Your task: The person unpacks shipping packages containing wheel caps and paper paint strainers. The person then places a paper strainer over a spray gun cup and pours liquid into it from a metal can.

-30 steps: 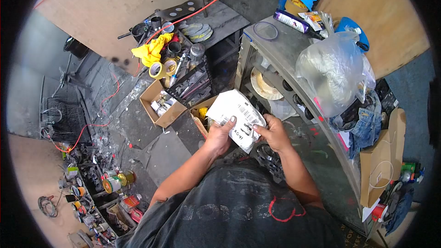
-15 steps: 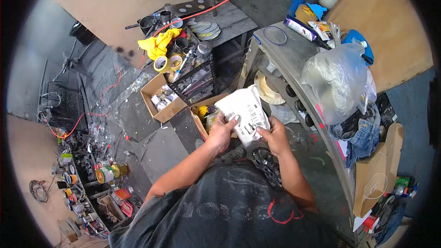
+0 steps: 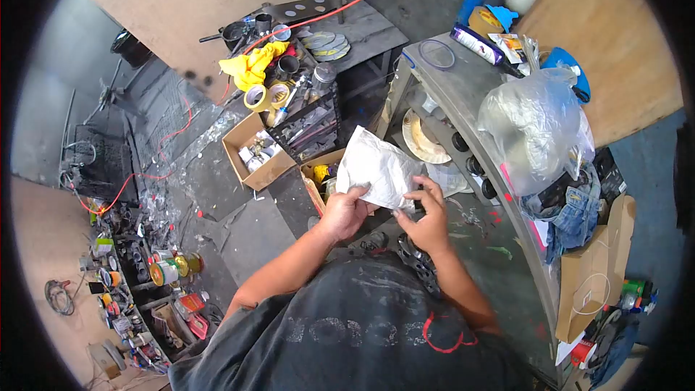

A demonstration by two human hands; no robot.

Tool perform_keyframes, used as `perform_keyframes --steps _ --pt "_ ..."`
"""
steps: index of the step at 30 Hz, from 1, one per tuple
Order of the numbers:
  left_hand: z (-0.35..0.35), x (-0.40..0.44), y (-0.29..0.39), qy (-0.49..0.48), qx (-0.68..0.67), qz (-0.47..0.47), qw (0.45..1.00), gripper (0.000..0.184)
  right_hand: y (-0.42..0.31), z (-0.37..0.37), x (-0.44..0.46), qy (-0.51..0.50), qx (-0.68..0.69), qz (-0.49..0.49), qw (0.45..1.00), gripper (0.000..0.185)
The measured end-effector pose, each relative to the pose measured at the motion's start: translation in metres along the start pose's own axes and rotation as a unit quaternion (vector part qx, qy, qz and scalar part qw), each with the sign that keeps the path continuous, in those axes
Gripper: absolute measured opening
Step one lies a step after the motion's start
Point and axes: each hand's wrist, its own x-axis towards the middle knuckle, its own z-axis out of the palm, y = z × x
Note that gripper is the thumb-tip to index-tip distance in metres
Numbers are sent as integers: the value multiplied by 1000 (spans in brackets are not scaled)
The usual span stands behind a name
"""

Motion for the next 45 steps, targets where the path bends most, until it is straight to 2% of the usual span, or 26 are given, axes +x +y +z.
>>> perform_keyframes --steps 2,3,5,6,7,9,10,11,12,13,14,15,17,18,19,20,21,22,24,26,29,31,34,39,45 --pt "-13 3 0 -10 -26 -29 999 51 9 -2 0 26 -23 -3 999 55" --pt "-18 4 -1 -22 -52 -57 997 54 9 0 2 26 -22 -2 999 55" --pt "-23 2 -6 -47 -76 -70 994 55 10 3 6 61 90 172 979 77" --pt "-23 1 -8 -74 -101 -80 989 57 38 11 1 7 165 227 960 92" --pt "-20 -1 -8 -75 -102 -82 989 57 45 13 0 8 164 228 960 92" --pt "-14 -3 -9 -46 -84 -51 994 58 55 15 1 -46 352 272 895 89" --pt "-15 -2 -11 -46 -87 -51 994 58 58 20 0 -25 380 254 889 91" --pt "-17 0 -13 -29 -20 -36 999 58 61 22 -4 -29 378 255 890 91" --pt "-21 2 -15 -10 47 -20 999 58 57 22 -4 -16 227 237 944 91" --pt "-25 3 -17 -6 43 -20 999 58 37 21 2 -4 72 212 975 92" --pt "-31 5 -20 7 132 -15 991 56 15 18 6 83 -74 95 989 89" --pt "-40 8 -25 20 219 -10 976 55 16 18 4 78 -74 96 990 89" --pt "-65 11 -33 27 431 11 902 53 18 18 -3 115 -76 -57 989 73" --pt "-38 -3 -15 11 462 37 886 54 8 13 3 69 -41 -63 995 46" --pt "-16 -14 0 -6 493 61 868 54 -2 11 7 66 -41 -60 995 46" --pt "-8 -18 11 -14 519 1 855 51 -11 11 11 29 -48 -45 997 38" --pt "-7 -19 8 -16 518 -1 855 51 -15 11 14 -7 -55 -32 998 30" --pt "-5 -18 4 -37 497 63 865 50 -12 14 15 7 -47 -51 998 25" --pt "-4 -16 1 -55 471 127 871 50 -3 16 12 12 -47 -71 996 23" --pt "-8 -15 -3 -27 410 149 900 50 -2 17 6 14 -45 -87 995 22" --pt "-4 -15 -5 21 390 187 902 49 -11 13 3 -11 -55 -84 995 19" --pt "-7 -13 -7 17 367 200 908 48 -15 14 3 1 -48 -85 995 19" --pt "-5 -14 -4 26 400 212 891 48 -18 12 3 7 -47 -73 996 19" --pt "-1 -14 -6 -2 454 290 842 48 -18 8 1 -3 -39 -48 998 20" --pt "4 -17 -4 -17 446 284 849 48 -22 8 3 11 -26 -38 999 19"
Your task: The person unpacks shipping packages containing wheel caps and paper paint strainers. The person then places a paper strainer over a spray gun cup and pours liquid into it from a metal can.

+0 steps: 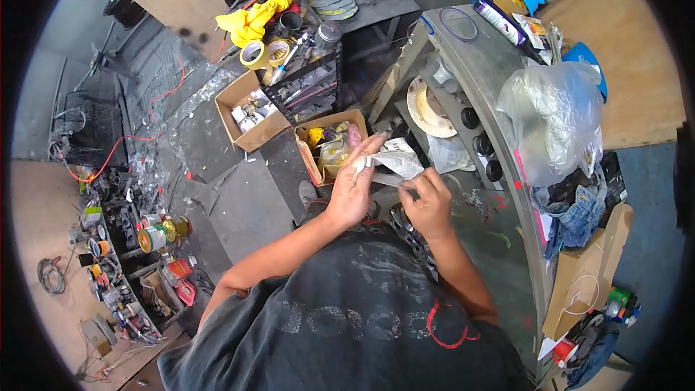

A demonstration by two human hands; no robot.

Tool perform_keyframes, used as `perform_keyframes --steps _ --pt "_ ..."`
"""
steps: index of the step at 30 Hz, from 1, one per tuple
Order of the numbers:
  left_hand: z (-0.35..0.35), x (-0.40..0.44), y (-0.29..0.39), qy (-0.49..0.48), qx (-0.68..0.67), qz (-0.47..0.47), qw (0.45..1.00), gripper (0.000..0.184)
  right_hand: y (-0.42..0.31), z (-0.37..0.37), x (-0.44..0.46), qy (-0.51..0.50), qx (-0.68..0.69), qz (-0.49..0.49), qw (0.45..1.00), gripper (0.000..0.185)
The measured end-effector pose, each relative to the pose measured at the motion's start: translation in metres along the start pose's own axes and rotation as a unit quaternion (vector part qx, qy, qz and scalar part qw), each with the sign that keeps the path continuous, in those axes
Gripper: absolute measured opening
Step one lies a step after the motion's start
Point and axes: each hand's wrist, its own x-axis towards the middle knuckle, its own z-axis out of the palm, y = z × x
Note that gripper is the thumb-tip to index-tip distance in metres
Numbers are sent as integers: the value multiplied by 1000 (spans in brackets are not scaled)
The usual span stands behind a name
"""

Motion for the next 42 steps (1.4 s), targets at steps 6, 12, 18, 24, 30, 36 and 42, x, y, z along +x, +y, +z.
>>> perform_keyframes --steps 6,12,18,24,30,36,42 --pt "0 1 4 -3 11 10 1000 48 -1 0 2 -4 3 11 1000 18" --pt "2 2 -13 -14 -55 -36 998 49 2 1 4 -7 12 19 1000 18" --pt "2 5 -9 2 -27 -27 999 47 0 1 8 -5 24 34 999 18" --pt "-1 6 1 -20 -25 -60 998 47 3 2 9 2 28 39 999 19" --pt "1 7 -2 -28 -4 -36 999 49 8 2 7 -11 65 83 994 19" --pt "-8 1 3 -87 29 -16 996 56 9 5 7 5 107 131 986 18" --pt "-21 -10 -31 108 -210 -210 949 88 42 4 -15 8 362 178 915 25"
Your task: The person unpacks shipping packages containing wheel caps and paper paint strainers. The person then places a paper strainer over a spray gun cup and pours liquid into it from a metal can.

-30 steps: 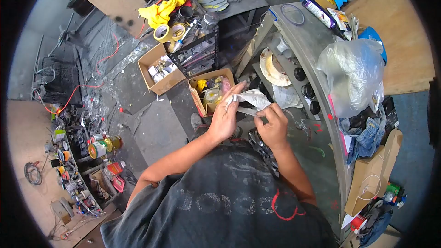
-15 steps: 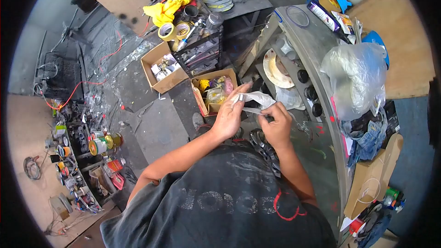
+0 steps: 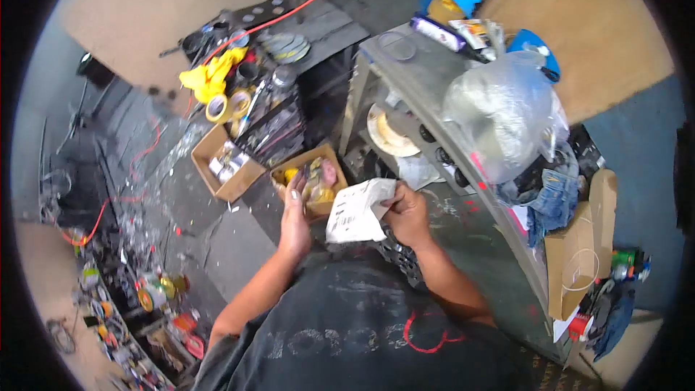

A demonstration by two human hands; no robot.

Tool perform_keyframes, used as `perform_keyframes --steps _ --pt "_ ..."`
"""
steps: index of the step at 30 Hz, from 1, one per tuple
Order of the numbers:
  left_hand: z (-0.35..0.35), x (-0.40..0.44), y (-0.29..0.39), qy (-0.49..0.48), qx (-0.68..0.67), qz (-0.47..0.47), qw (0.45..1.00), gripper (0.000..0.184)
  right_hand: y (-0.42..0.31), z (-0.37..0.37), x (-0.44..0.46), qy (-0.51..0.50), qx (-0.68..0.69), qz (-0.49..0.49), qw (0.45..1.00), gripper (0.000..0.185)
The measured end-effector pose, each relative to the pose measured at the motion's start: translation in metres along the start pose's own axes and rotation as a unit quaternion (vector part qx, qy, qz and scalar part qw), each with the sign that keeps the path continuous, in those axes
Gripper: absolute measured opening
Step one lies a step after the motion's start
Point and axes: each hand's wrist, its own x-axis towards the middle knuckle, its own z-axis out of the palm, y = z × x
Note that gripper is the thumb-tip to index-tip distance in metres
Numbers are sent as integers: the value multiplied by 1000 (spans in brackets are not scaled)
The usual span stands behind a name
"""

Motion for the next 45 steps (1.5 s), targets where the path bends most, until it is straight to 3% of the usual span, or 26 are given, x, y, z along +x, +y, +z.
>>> perform_keyframes --steps 2,3,4,6,11,12,14,15,16,18,20,22,25,27,28,30,31,32,34,35,38,40,41,42,44,45 --pt "-16 8 7 -114 -103 -292 944 87 8 -1 -4 -3 35 46 998 25" --pt "-17 8 5 -139 -135 -315 929 77 18 -12 -6 -65 -8 42 997 31" --pt "-19 6 1 -163 -165 -339 912 67 -3 -6 -2 -92 15 -33 995 30" --pt "-10 3 -9 -104 -151 -262 948 46 -24 -12 2 -110 -53 -34 992 29" --pt "-13 12 11 -82 -80 -94 989 28 28 -33 -13 -84 -132 -48 986 42" --pt "-13 9 17 -94 -74 -93 988 28 55 -36 -28 -37 -142 45 988 50" --pt "-11 2 31 -172 39 24 984 19 40 -34 -31 -61 16 151 986 55" --pt "-13 -2 46 -192 126 50 972 10 35 -31 -28 -50 193 227 953 50" --pt "-11 1 48 -195 178 164 950 8 25 -26 -24 -42 365 289 884 46" --pt "-5 1 59 -180 165 58 968 10 35 -14 -25 -126 240 133 953 41" --pt "-1 -9 67 -206 193 74 957 9 -17 -3 -20 -143 429 236 860 44" --pt "19 -24 88 -236 195 111 945 9 -14 3 -20 -160 466 253 833 44" --pt "24 -30 101 -204 232 61 949 10 3 6 -23 -172 446 247 843 43" --pt "22 -28 110 -267 278 142 912 9 9 7 -20 -171 433 231 854 43" --pt "26 -27 112 -275 282 138 909 9 12 8 -21 -167 429 226 858 42" --pt "36 -28 115 -235 247 65 938 9 17 8 -22 -156 423 220 865 42" --pt "37 -27 116 -263 252 127 923 7 20 9 -21 -150 419 213 870 42" --pt "34 -20 112 -268 255 129 920 7 22 10 -20 -142 413 204 876 42" --pt "21 -14 96 -227 205 95 947 3 30 10 -18 -123 400 189 888 42" --pt "22 -12 90 -205 115 39 971 3 34 11 -17 -115 391 181 895 42" --pt "15 -7 69 -116 28 -28 992 30 45 10 -14 -91 361 167 913 42" --pt "-5 -9 45 -108 232 -15 967 52 49 4 -16 -89 331 174 923 42" --pt "0 -12 40 -147 235 26 960 44 49 2 -16 -93 310 182 928 42" --pt "-6 -8 33 -159 219 6 963 39 46 -2 -15 -103 261 194 940 45" --pt "0 -13 30 -157 152 -12 976 29 41 -13 -13 -136 343 296 881 42" --pt "0 -12 29 -153 182 -4 971 27 39 -12 -13 -112 387 325 856 42"
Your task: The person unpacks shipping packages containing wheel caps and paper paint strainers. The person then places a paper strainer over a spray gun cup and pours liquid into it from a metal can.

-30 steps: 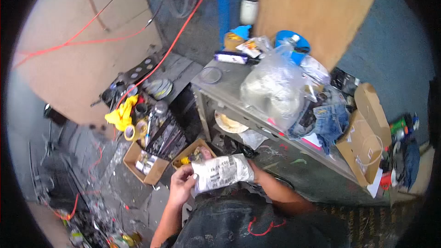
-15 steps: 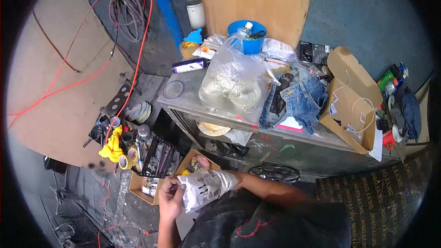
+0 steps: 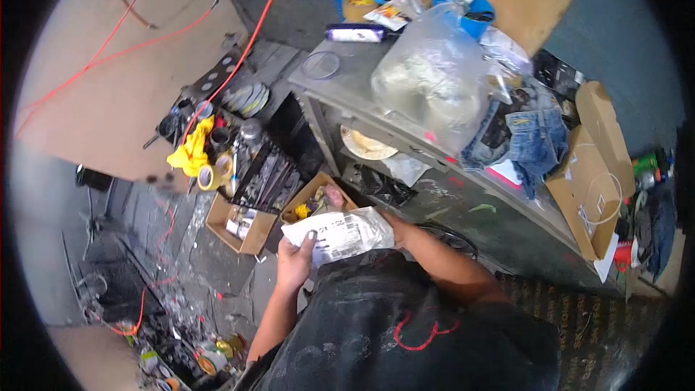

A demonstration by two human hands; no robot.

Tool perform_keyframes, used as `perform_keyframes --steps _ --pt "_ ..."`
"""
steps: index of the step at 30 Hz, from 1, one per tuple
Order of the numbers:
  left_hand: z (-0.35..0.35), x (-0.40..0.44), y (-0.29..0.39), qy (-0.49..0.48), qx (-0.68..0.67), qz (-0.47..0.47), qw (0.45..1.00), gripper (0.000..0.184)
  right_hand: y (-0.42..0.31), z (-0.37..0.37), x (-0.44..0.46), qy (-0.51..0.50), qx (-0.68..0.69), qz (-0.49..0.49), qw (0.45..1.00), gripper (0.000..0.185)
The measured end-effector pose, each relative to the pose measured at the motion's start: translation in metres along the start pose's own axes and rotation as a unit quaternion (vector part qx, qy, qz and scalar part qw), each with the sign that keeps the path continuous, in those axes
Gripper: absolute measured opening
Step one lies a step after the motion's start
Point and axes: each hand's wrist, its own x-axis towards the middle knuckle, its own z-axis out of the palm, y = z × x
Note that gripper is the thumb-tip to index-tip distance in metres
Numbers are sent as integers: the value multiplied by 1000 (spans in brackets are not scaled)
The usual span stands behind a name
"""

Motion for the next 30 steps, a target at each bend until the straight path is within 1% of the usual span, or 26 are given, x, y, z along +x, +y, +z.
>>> perform_keyframes --steps 1,2,3,4,5,7,9,11,12,13,15,17,19,20,22,24,28,30 --pt "0 2 0 5 31 3 999 24 1 1 0 16 56 19 998 43" --pt "1 2 2 43 20 -24 999 23 13 -13 6 13 -190 -97 977 47" --pt "-3 6 -5 74 11 -31 997 25 15 -12 7 0 -163 -166 972 48" --pt "-11 13 -20 88 -56 -53 993 27 4 -2 5 86 -150 -89 981 46" --pt "-20 16 -34 103 -123 -75 984 29 -11 9 2 173 -136 -8 976 44" --pt "-28 22 -43 65 -229 -104 966 33 -22 14 -4 125 -91 -20 988 41" --pt "-34 24 -55 66 -249 -106 960 34 -33 29 -12 99 -101 -10 990 39" --pt "-42 25 -67 19 -341 -145 929 35 -40 38 -17 69 -31 26 997 39" --pt "-45 26 -75 15 -352 -146 925 38 -41 37 -17 42 -9 27 999 39" --pt "-48 26 -82 16 -353 -146 924 38 -42 37 -17 42 -9 29 999 39" --pt "-52 27 -93 -11 -361 -163 918 48 -43 37 -17 -6 52 50 997 42" --pt "-53 27 -102 -26 -375 -165 912 50 -40 35 -16 0 46 50 998 44" --pt "-53 28 -108 -42 -388 -165 906 51 -39 32 -16 -17 71 52 996 43" --pt "-53 29 -111 -40 -387 -177 904 52 -39 32 -16 -16 72 52 996 43" --pt "-53 31 -113 -38 -385 -190 902 53 -39 34 -16 4 54 53 997 52" --pt "-52 33 -115 -63 -406 -195 891 53 -38 34 -15 9 40 48 998 51" --pt "-51 37 -125 -62 -393 -202 895 55 -40 43 -18 28 9 31 999 46" --pt "-51 40 -130 -77 -404 -212 886 59 -42 49 -18 27 15 32 999 45"
